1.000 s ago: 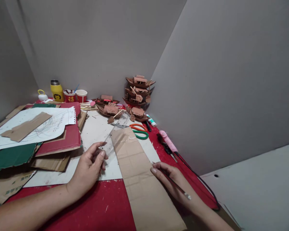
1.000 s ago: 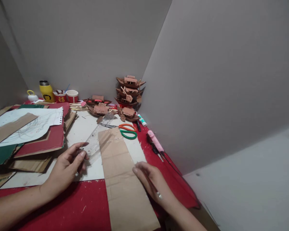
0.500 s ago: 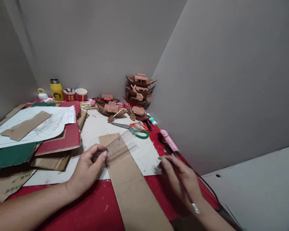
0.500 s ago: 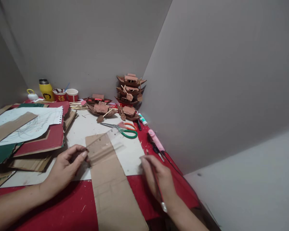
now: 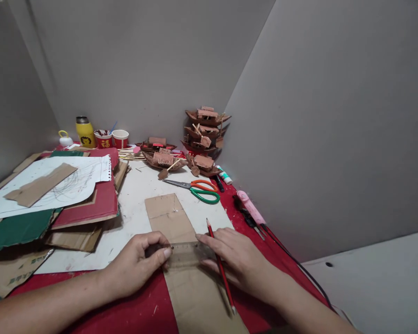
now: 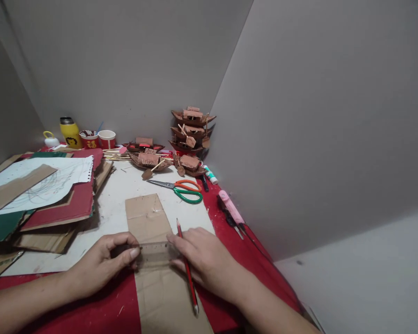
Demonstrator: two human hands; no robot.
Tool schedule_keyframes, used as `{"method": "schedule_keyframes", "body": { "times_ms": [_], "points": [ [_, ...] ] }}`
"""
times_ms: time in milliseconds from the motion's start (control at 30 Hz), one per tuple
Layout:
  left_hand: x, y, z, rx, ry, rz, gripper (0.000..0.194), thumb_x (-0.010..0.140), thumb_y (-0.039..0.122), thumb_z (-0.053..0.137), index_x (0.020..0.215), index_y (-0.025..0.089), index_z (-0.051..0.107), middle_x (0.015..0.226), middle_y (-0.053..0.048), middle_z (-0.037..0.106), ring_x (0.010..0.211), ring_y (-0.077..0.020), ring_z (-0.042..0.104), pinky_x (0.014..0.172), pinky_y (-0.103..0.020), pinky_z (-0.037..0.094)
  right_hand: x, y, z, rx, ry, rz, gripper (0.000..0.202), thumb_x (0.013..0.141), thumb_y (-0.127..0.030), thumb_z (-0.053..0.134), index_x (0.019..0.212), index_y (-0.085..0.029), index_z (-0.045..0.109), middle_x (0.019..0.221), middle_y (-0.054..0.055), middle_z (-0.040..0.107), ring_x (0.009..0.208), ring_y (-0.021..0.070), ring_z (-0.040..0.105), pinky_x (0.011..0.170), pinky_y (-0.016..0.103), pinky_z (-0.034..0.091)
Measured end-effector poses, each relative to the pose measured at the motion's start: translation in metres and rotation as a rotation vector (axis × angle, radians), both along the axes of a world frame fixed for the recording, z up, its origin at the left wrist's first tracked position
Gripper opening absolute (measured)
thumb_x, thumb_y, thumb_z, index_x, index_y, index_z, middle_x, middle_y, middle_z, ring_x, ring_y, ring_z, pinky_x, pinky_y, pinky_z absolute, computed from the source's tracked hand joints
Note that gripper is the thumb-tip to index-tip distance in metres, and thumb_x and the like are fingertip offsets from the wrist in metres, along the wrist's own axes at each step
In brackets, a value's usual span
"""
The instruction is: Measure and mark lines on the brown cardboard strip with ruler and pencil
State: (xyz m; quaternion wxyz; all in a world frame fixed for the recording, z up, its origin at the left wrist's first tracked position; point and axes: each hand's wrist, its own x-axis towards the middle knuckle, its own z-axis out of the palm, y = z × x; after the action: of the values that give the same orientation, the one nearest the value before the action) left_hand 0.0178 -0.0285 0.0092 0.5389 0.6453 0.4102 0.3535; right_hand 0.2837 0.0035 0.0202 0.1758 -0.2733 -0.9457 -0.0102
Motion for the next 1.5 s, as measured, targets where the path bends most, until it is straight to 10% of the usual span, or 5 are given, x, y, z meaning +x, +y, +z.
{"method": "schedule_keyframes", "body": {
  "times_ms": [200, 367, 567, 1500],
  "points": [
    [-0.006, 0.005, -0.004, 0.274, 0.249, 0.163, 0.023, 0.095, 0.037, 0.044, 0.101, 0.018, 0.057, 0.081, -0.002, 0.063, 0.072, -0.0154, 0.057, 0.066, -0.028, 0.045, 0.02, -0.009, -0.026, -0.144, 0.291, -0.244, 0.037, 0.089, -0.031, 0.061, 0.122, -0.016, 0.055, 0.099, 0.012, 0.071, 0.084, 0.0206, 0.068, 0.072, 0.029, 0.055],
    [-0.005, -0.004, -0.007, 0.593, 0.66, -0.036, 0.03, 0.089, 0.032, 0.053, 0.115, 0.018, 0.058, 0.115, -0.013, 0.065, 0.103, -0.0281, 0.059, 0.087, -0.045, 0.049, 0.02, -0.013, -0.036, -0.316, 0.411, -0.491, 0.039, 0.086, -0.039, 0.062, 0.117, -0.014, 0.062, 0.088, 0.009, 0.074, 0.069, 0.0189, 0.069, 0.064, 0.028, 0.056],
    [0.0, -0.013, -0.005, 0.531, 0.91, -0.231, 0.083, 0.07, 0.054, 0.072, 0.139, 0.016, 0.048, 0.148, -0.021, 0.041, 0.133, -0.0411, 0.04, 0.102, -0.058, 0.041, 0.006, -0.005, -0.029, -0.46, 0.453, -0.538, 0.044, 0.083, -0.041, 0.063, 0.115, -0.013, 0.065, 0.095, 0.011, 0.074, 0.08, 0.0221, 0.07, 0.074, 0.032, 0.056],
    [0.03, -0.008, -0.011, 0.653, 0.889, -0.248, 0.075, 0.078, 0.063, 0.063, 0.135, 0.014, 0.052, 0.142, -0.021, 0.049, 0.126, -0.0435, 0.048, 0.09, -0.062, 0.047, -0.018, 0.056, -0.016, -0.974, 0.679, -0.433, 0.048, 0.074, -0.046, 0.071, 0.108, -0.013, 0.063, 0.083, 0.004, 0.066, 0.077, 0.0197, 0.061, 0.069, 0.03, 0.049]
  ]
}}
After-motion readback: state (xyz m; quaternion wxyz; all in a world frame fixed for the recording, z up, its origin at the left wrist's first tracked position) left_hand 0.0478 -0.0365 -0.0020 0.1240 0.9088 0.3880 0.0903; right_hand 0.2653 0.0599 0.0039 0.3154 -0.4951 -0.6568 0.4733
